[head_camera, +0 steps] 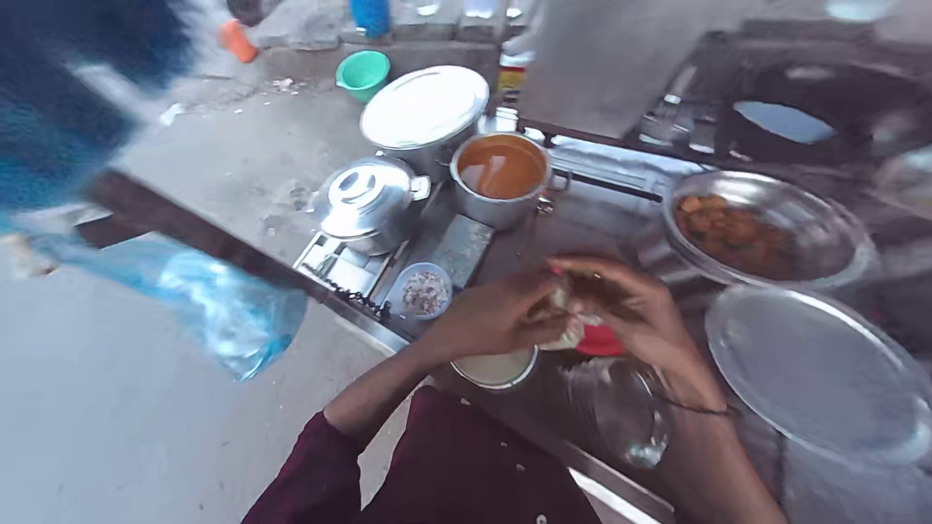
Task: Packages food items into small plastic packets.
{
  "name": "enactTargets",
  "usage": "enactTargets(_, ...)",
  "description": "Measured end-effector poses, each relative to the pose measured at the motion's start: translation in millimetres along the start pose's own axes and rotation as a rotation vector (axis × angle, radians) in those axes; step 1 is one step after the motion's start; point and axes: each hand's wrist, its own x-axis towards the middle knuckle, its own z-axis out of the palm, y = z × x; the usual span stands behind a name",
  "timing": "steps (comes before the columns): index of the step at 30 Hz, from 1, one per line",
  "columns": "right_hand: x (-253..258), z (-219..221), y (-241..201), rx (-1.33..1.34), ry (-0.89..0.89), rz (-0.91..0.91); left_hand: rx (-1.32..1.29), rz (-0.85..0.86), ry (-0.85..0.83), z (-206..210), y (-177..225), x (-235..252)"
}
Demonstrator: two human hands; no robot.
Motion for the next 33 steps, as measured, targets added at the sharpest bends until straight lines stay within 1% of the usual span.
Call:
enactTargets(2, 0, 7, 3, -0.052, 0.029, 0.019, 0.023, -0.003, -0.004, -3, -2, -4)
enactTargets(4, 3, 14, 9, -0.089, 0.019, 0.031, 0.064, 0.005, 0.013, -7, -3, -5)
enactTargets(7, -2, 15, 20, -0.133, -0.048, 0.025, 0.215, -0.024, -0.017, -9, 4, -10)
enactTargets(9, -6, 15, 24, -0.148, -0.105, -0.001, 0.267, -0.046, 0.040, -7, 8, -15)
enactTargets(11, -13, 20, 20, -0.133, -0.111, -0.021, 0.289, -0.064, 0.098, -2, 14, -23)
enactTargets(13, -19, 26, 9, -0.150, -0.059, -0.021, 0.281, -0.103, 0.126, 5, 16, -28)
enactTargets(15, -32, 31, 0, -0.141, 0.027, 0.022, 0.217, -0.149, 0.185, 19, 17, -32)
enactTargets(18, -53, 37, 1, 0.029, 0.195, 0.085, 0.054, -0.159, 0.319, 50, 17, -22)
enactTargets(20, -58, 51, 10, 0.183, 0.235, 0.131, 0.020, -0.163, 0.479, 61, 9, -20)
enactTargets(21, -62, 58, 9, 0.188, 0.267, 0.148, -0.005, -0.164, 0.529, 66, 7, -19)
enactTargets(23, -56, 59, -1, 0.073, 0.400, 0.099, -0.036, -0.137, 0.502, 67, 12, -5)
enactTargets(25, -68, 51, -23, -0.033, 0.462, 0.132, 0.002, -0.142, 0.467, 80, 24, -6)
enactTargets(27, -71, 42, -18, -0.011, 0.439, 0.092, 0.126, -0.117, 0.434, 85, 13, -8)
enactTargets(28, -76, 45, -15, -0.001, 0.420, 0.092, 0.188, -0.133, 0.397, 87, 11, -16)
enactTargets(30, -86, 47, -7, -0.137, 0.402, 0.103, 0.284, -0.161, 0.358, 95, 5, -25)
enactTargets(31, -91, 49, -2, -0.217, 0.406, 0.111, 0.298, -0.166, 0.349, 100, 0, -28)
enactTargets(33, -100, 54, 6, -0.283, 0.422, 0.118, 0.261, -0.178, 0.344, 108, -8, -30)
